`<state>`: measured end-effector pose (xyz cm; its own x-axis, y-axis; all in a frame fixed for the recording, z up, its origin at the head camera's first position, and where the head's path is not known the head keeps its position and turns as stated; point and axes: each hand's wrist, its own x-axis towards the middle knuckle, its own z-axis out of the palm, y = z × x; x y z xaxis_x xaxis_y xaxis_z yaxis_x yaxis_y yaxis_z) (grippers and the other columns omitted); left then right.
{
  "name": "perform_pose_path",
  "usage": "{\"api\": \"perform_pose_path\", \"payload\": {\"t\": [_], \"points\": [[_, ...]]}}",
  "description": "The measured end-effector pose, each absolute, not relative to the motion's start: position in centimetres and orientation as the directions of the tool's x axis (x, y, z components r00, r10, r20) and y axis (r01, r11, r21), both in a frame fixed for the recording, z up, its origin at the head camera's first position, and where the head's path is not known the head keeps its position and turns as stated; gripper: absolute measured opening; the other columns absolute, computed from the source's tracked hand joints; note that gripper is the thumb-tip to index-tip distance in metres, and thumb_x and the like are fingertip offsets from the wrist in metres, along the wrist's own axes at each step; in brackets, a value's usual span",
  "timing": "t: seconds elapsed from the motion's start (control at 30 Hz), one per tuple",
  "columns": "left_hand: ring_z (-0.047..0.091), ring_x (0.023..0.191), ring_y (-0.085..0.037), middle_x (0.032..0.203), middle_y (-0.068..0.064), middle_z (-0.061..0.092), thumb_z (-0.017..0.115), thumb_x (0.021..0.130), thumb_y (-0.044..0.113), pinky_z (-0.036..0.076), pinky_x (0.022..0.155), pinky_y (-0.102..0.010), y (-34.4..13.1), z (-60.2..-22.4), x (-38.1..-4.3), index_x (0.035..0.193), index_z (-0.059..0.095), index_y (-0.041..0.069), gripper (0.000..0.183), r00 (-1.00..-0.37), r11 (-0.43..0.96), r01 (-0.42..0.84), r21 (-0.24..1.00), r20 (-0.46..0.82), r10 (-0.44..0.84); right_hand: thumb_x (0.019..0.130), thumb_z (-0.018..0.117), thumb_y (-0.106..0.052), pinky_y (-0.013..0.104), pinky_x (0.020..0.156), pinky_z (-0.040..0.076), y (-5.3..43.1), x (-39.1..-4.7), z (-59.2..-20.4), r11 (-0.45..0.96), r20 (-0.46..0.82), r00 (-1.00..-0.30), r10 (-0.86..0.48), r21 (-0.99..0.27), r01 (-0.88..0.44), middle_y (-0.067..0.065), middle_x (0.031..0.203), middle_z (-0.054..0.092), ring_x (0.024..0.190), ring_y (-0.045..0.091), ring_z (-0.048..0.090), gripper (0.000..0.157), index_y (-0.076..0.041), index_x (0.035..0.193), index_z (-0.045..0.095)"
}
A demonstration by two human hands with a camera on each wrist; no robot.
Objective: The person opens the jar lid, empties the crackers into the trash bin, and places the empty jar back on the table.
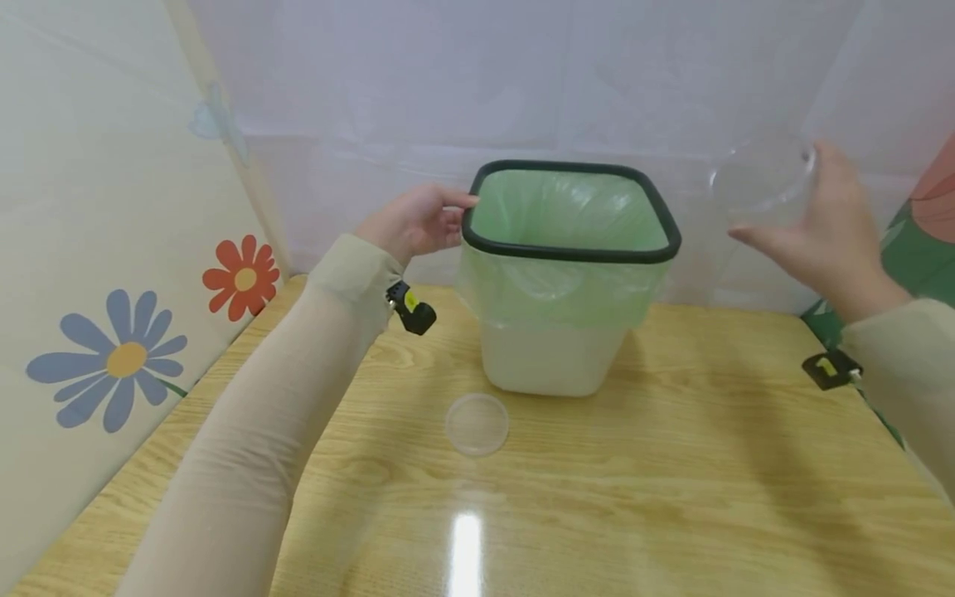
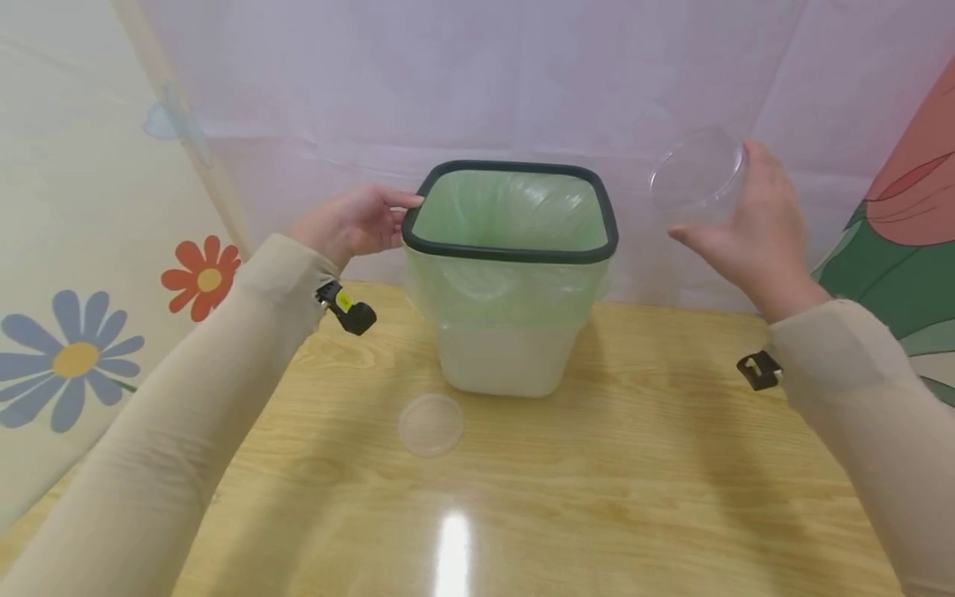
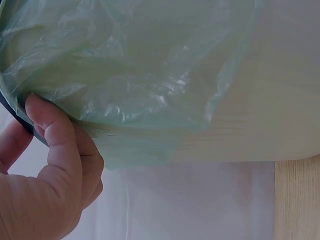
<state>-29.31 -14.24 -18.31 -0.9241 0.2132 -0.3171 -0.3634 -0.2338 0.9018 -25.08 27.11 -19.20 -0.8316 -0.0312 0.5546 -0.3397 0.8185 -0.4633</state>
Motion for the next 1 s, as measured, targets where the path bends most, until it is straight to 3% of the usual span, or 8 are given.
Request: {"api": "perform_pose_path", "payload": {"t": [0.3,0.67,1.0], "points": [[0.053,0.061,-0.014,0.074,-0.006,0.056,0.050,0.104,0.008,0.052,0.055,-0.023,-14.1,-18.2,-29.3,0.126,0.049,0.007,0.022,-0.924,-0.243,-0.363,0.900,-0.314,0.218,0.080,0.083,-0.015,0.069,0.115,0.023,27.3,-24.5,-20.0,0.787,0.533,-0.846,-0.002,-0.521,-0.330,0.026,0.156,0.031,0.141,0.050,0.031,0.103,-0.004,0.158,0.018],[0.053,0.065,-0.014,0.076,-0.005,0.058,0.051,0.104,0.008,0.052,0.056,-0.023,-14.1,-18.5,-29.0,0.133,0.048,0.007,0.029,-0.931,-0.249,-0.343,0.906,-0.291,0.221,0.080,0.084,-0.017,0.075,0.109,0.028,27.6,-24.0,-21.2,0.789,0.521,-0.853,0.025,-0.534,-0.304,0.028,0.156,0.031,0.138,0.053,0.033,0.103,-0.007,0.159,0.019],[0.054,0.062,-0.014,0.072,-0.004,0.059,0.049,0.105,0.010,0.050,0.057,-0.023,-14.3,-18.8,-28.8,0.118,0.052,0.006,0.014,-0.942,-0.278,-0.305,0.911,-0.245,0.231,0.076,0.086,-0.012,0.073,0.106,0.032,27.5,-23.5,-22.5,0.746,0.560,-0.828,0.026,-0.562,-0.357,0.028,0.152,0.037,0.132,0.051,0.038,0.101,-0.005,0.156,0.025]]}}
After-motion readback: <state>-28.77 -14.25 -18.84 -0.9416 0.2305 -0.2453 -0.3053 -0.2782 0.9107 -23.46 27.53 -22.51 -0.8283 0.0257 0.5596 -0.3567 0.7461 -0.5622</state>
